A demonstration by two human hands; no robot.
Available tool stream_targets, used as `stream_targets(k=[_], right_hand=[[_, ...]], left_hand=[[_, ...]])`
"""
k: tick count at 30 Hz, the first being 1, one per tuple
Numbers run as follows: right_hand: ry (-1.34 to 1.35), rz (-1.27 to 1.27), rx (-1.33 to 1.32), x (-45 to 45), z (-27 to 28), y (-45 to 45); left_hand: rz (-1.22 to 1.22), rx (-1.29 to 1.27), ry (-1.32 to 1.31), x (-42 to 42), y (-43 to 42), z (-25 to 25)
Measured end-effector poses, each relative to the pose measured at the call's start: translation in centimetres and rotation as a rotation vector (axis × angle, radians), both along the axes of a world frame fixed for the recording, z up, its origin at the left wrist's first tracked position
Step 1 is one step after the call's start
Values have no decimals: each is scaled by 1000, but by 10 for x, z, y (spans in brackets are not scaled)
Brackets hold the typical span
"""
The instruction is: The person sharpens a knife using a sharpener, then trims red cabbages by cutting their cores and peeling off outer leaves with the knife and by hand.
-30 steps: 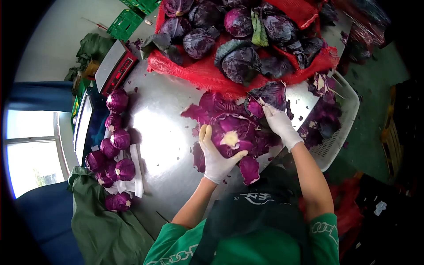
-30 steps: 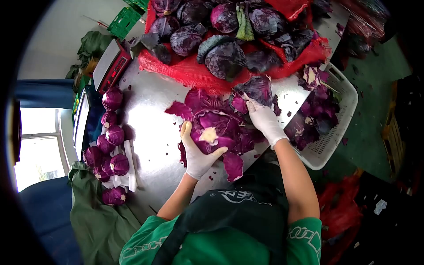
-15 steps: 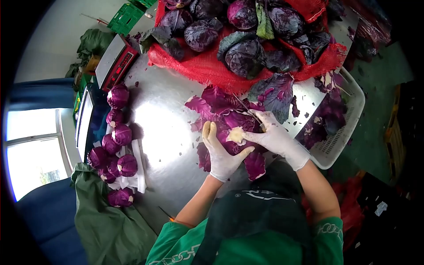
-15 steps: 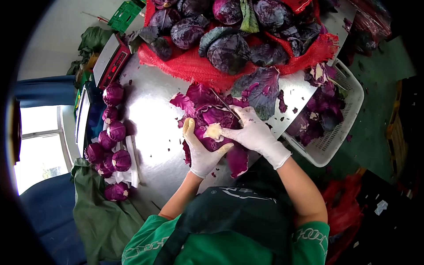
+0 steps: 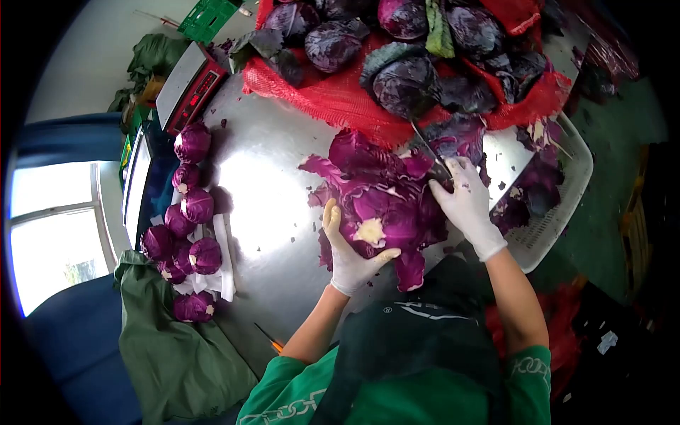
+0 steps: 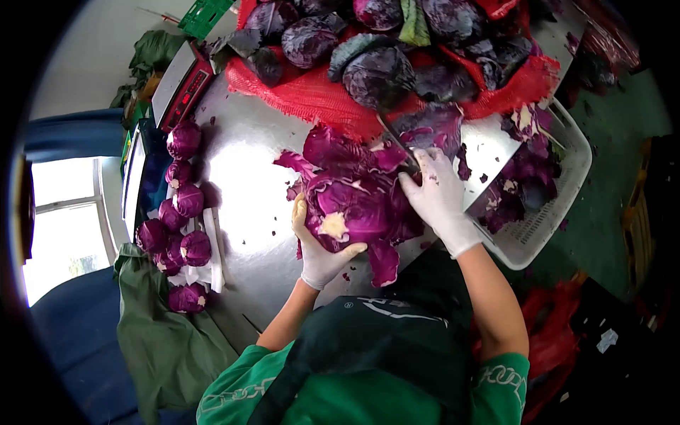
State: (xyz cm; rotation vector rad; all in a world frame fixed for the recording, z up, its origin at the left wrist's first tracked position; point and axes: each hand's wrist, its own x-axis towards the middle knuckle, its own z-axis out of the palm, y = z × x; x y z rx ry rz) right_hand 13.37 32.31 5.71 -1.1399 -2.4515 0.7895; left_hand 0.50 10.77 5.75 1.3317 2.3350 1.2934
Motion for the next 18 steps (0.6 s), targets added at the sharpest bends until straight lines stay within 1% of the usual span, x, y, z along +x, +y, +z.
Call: stream_targets(k=[1,2,3,5,6,7,10,12,13,16,17,18], right_hand=[[82,59,5,-7,18,2],[123,197,-97,-13,35,2],[112,276,-144,-21,56,-5],[-148,422,-219,-39,57,-8],[-189,466,-440,-47,51,2],[-221,507,-497,-54,52,10],[-169,556,-508,-53,40,9],[20,636,-48,-49,28,7],[9,647,-45,-52,23,9],[93,642,295,-67,9,16],[-7,631,203,-73,1,21],[-92,595,185,-78,1,26]], left_hand=[[-27,55,-12,-3,0,-2],[-27,54,0,-2,-1,-1],[-47,63,8,-1,0,1],[-78,84,31,2,1,0],[-88,102,57,2,1,-2],[-84,101,70,2,0,-5],[-76,104,35,0,1,-5],[-80,117,29,0,3,-6],[-80,120,36,0,3,-6],[-53,87,16,-2,10,1],[-55,93,10,-1,10,2],[-67,86,5,0,10,2]])
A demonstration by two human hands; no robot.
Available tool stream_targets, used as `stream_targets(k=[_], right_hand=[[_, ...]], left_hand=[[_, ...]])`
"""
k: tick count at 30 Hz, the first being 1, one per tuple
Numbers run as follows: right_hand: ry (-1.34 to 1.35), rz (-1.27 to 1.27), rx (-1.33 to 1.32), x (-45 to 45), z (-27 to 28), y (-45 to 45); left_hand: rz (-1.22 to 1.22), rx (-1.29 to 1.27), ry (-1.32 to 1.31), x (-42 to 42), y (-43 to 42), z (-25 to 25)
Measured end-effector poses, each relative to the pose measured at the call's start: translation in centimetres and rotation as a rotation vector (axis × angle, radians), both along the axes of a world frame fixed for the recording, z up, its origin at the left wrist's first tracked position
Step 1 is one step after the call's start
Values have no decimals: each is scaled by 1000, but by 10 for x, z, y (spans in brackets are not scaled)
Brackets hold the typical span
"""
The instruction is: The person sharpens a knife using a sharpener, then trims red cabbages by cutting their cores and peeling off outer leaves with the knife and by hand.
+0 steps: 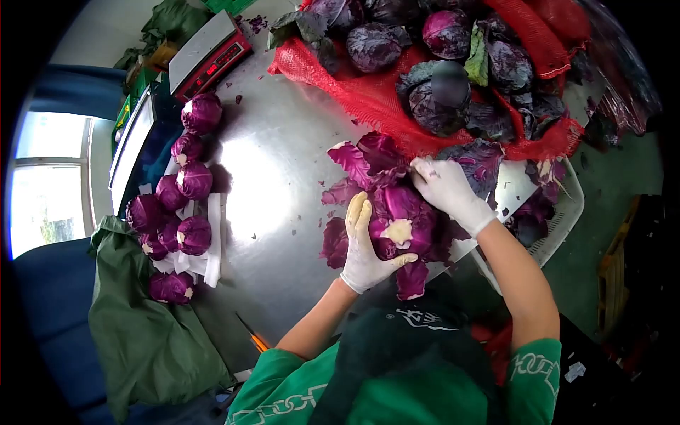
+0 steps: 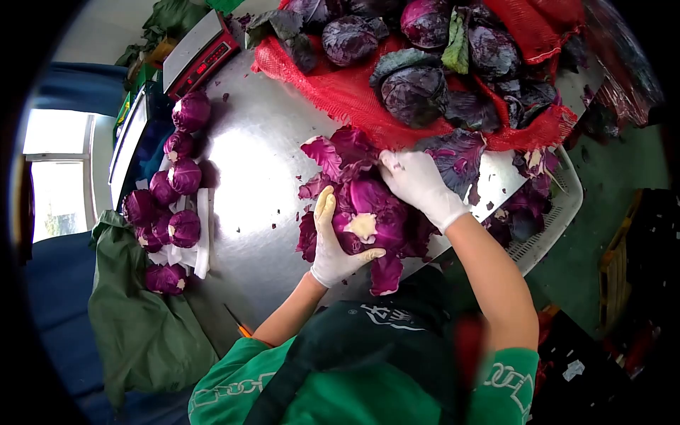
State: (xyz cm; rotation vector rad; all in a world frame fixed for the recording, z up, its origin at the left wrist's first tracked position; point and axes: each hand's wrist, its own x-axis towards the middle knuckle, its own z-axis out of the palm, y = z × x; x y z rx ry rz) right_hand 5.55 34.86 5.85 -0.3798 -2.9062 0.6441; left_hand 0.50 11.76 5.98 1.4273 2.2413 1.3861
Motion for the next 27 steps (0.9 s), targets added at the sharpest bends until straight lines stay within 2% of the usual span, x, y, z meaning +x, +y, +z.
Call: stream_targets(k=[2,3,5,6,7,9,10,11,13,14,15,17,19,21,23,25,27], right_hand=[[-191,-125,-31,-14,-5,10],[-179,-140,-23,-17,4,8],[-316,-150,-218,-21,19,-7],[-363,-166,-214,-17,20,-16],[-475,-188,-326,-17,24,-16],[-418,-234,-202,-13,19,-26],[-279,-217,-132,-9,21,-31],[-291,-213,-141,-10,24,-34],[-181,-125,-122,-13,24,-37],[-57,-144,-105,-10,15,-39],[-122,-175,-116,-12,16,-35],[-209,-239,-63,-13,-10,-27],[-219,-249,-70,-17,-8,-26],[-228,-244,-69,-22,-14,-31],[-272,-259,-86,-25,-12,-33],[-246,-249,-78,-22,-12,-34],[-215,-249,-62,-22,1,-35]], left_hand=[[-31,26,19,4,-1,-4],[-34,20,53,7,-7,-6],[-3,96,44,8,-17,-15],[1,84,-9,5,-24,-16],[-3,37,-29,1,-32,-16],[40,-145,75,-3,-36,21],[44,-85,149,-4,-33,26],[46,-97,138,-4,-23,44],[-127,-374,219,-6,9,81],[-132,-483,251,-1,18,72],[-88,-470,362,3,18,58],[-158,-409,368,2,4,56],[-108,-347,336,5,-18,55],[-28,-262,177,3,-40,52],[-3,-285,161,-3,-55,48],[165,-352,-12,-5,-62,50],[209,-388,-50,-11,-64,46]])
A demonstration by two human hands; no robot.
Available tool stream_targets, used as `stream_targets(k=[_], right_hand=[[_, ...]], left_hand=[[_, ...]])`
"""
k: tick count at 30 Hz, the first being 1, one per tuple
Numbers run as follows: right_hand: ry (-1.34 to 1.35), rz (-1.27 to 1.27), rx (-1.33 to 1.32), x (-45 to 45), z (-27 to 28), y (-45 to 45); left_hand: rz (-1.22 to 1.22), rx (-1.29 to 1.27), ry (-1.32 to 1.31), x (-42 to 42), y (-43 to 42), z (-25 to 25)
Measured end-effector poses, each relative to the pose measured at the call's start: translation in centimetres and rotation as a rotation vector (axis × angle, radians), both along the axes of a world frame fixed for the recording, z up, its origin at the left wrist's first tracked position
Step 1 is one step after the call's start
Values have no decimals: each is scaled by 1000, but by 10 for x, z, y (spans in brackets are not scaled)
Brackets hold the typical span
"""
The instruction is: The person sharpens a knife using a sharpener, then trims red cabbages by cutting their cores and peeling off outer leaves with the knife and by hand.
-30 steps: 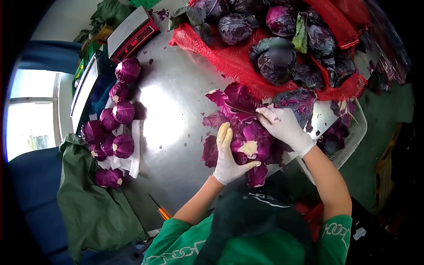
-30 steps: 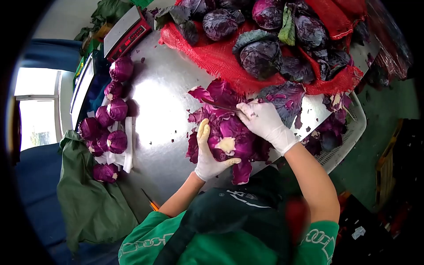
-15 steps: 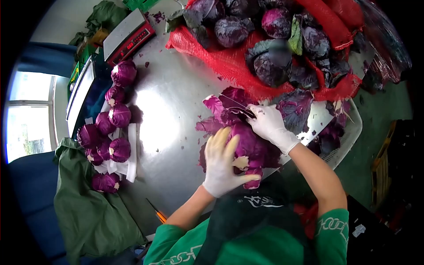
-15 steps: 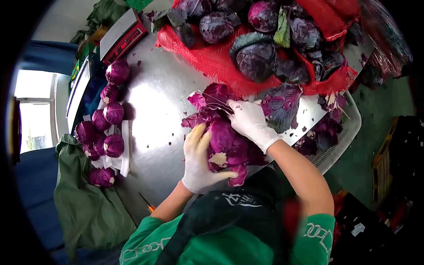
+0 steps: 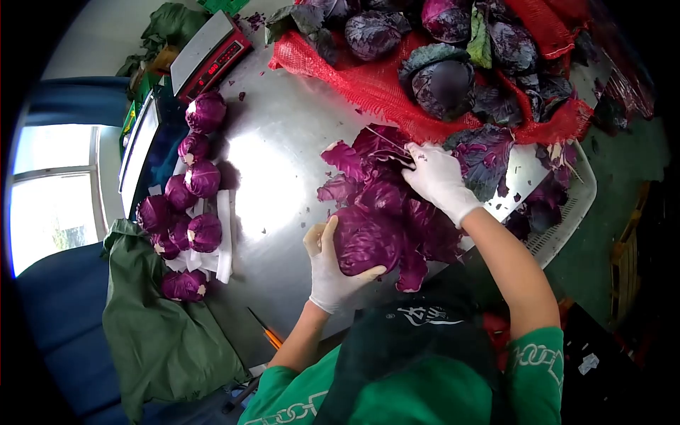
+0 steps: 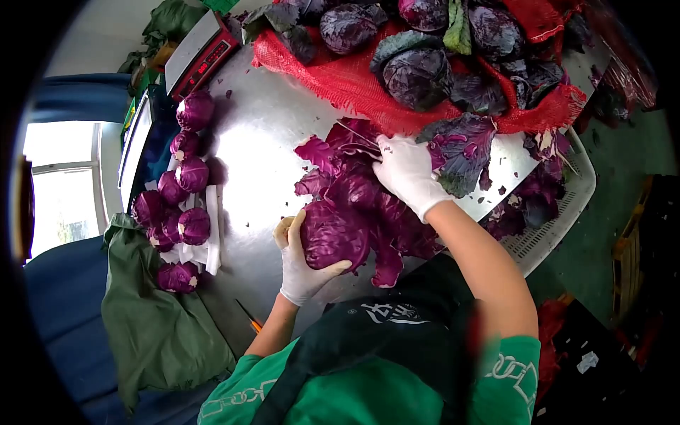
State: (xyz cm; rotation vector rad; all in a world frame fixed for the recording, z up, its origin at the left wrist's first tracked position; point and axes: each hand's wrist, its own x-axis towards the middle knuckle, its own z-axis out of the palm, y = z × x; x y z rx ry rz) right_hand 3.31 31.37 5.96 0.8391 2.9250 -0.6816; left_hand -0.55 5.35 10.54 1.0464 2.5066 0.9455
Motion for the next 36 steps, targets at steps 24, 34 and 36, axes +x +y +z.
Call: stream_targets(k=[24,34,36], right_hand=[[179,-398,-816,42,-51,-86],[310,-725,-614,119,-25,2],[328,-821,-532,149,-31,39]], left_hand=[[299,652,-974,-24,-33,-21],[507,1016,-1977,-11,-4,2],[494,983,-2062,-6,8,2]])
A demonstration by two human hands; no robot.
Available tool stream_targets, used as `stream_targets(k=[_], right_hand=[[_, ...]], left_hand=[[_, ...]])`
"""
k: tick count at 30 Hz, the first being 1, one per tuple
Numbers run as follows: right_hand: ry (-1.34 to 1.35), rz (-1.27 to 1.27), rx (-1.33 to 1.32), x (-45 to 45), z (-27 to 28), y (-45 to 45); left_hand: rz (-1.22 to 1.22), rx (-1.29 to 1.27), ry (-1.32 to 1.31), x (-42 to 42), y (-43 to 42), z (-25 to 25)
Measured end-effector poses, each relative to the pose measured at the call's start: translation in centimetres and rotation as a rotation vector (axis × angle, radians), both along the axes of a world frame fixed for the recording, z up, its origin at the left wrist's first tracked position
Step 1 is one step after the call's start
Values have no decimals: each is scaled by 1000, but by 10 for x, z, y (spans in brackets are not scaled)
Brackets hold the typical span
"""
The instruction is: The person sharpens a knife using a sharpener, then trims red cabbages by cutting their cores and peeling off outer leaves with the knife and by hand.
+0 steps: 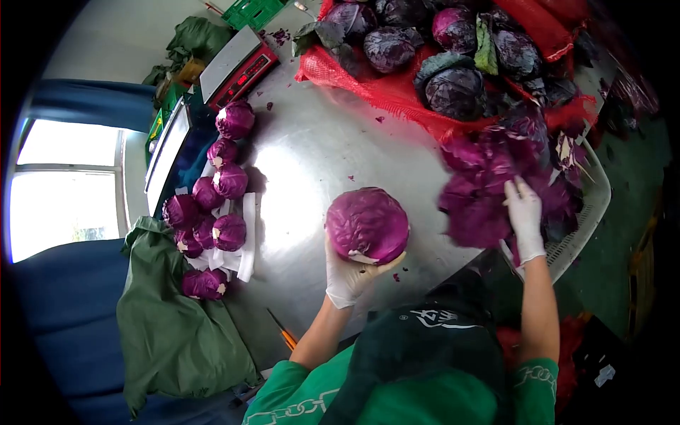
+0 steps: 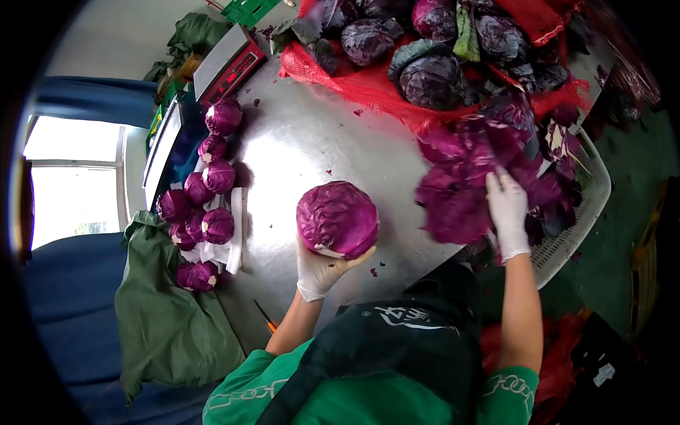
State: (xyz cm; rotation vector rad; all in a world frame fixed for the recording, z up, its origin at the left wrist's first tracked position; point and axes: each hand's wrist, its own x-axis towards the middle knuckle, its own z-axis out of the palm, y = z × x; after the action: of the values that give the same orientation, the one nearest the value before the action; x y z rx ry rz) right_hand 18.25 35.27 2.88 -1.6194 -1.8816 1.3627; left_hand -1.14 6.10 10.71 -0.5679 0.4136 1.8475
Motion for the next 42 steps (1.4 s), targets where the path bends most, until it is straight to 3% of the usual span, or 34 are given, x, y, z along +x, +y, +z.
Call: stream_targets(k=[2,4,6,8,10,13,15,17,18,20,21,22,24,25,27,29,32,38,42], right_hand=[[-206,100,682,30,-4,27],[-280,-15,781,43,10,25],[78,23,580,22,46,-18],[296,222,400,6,46,-67],[334,292,201,-10,59,-99],[260,393,315,-21,49,-107],[332,402,223,-21,40,-91],[468,412,27,-19,38,-75],[472,407,33,-17,37,-72],[445,387,-14,-14,34,-68],[426,382,-50,-13,36,-69],[426,373,-55,-13,33,-72],[431,310,170,-14,24,-74],[432,294,176,-11,21,-73],[220,172,503,-2,17,-74],[190,172,446,9,34,-83],[83,220,424,21,55,-92],[-190,424,432,25,66,-99],[-173,450,326,24,66,-90]], left_hand=[[-59,57,-180,8,12,1],[-90,69,-229,14,27,0],[-153,8,-81,24,39,-3],[-163,0,-162,33,51,-2],[-190,46,-226,38,56,-11],[-209,-20,-324,45,59,-10],[-227,-94,-401,41,59,-5],[-531,-322,-103,32,54,-3],[-536,-320,-97,36,54,0],[-381,-677,1335,48,60,7],[-442,-577,1869,23,63,-7],[-455,-574,1870,12,66,-19],[-697,-379,2340,0,88,-18],[-666,-389,2367,2,96,-16],[-628,-470,2347,11,110,-14],[-546,-596,2325,20,121,-15],[-611,-660,2292,28,132,-11],[-660,-643,2465,46,151,-1],[-643,-610,2487,51,159,-1]])
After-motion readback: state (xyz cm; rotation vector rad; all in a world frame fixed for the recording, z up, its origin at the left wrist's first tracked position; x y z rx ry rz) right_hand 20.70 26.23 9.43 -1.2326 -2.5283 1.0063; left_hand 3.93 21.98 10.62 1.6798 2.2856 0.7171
